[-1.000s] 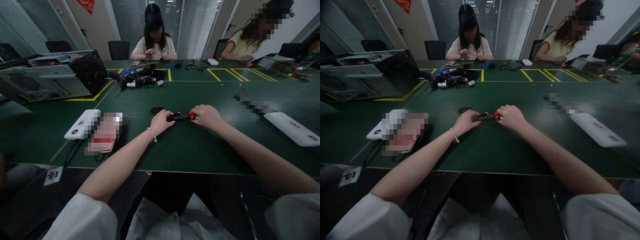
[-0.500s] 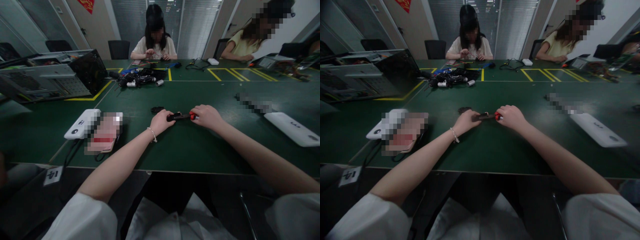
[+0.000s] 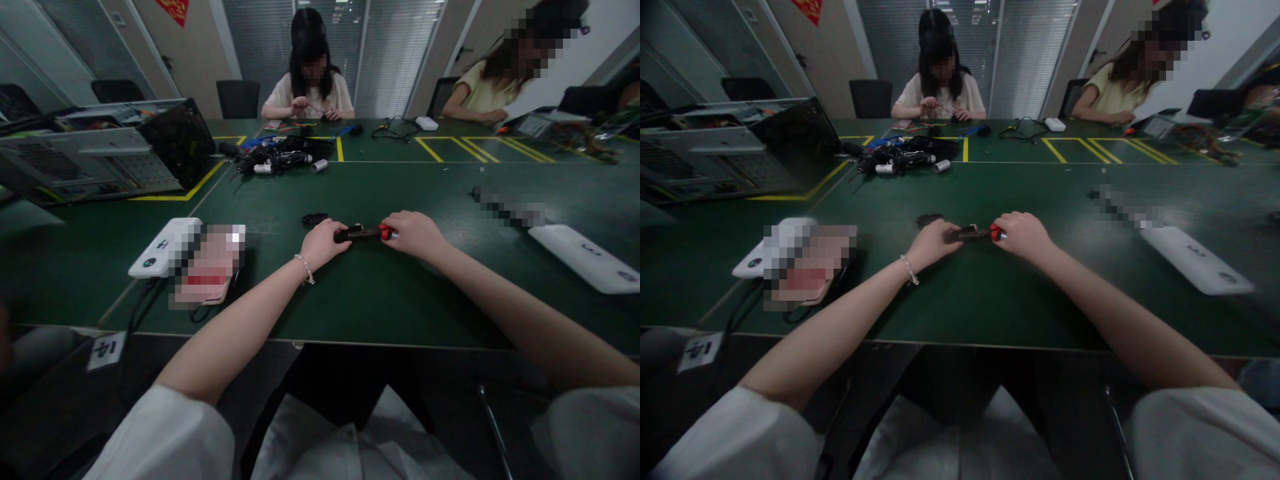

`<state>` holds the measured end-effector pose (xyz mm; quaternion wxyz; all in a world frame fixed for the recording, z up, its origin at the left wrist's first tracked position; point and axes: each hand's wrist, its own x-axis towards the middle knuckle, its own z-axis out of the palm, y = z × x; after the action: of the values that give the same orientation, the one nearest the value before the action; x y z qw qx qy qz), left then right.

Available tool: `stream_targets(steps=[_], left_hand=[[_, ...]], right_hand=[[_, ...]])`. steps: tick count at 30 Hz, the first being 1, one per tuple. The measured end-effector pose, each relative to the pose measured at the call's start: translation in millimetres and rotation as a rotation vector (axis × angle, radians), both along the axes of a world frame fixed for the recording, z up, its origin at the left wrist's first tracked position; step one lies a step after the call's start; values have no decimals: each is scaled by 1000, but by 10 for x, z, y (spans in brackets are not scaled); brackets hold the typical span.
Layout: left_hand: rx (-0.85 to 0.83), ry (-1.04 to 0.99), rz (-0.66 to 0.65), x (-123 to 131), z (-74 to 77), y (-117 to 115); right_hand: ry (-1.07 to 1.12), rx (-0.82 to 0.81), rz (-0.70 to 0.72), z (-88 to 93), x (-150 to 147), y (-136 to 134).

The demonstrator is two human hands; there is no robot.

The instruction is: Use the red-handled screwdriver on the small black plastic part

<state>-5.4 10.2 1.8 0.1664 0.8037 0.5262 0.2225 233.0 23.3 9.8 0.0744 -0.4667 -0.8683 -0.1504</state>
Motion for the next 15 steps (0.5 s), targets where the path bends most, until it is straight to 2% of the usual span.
stream_targets(steps=[4, 11, 15], left_hand=[[-7, -1, 0, -1, 12, -2], [-21, 5, 0, -4, 22, -9], [-8, 2, 0, -4, 9, -5]], right_hand=[[-48, 46, 29, 30, -4, -17], [46, -64, -20, -34, 13, 22], [30, -36, -2, -5, 2, 2]])
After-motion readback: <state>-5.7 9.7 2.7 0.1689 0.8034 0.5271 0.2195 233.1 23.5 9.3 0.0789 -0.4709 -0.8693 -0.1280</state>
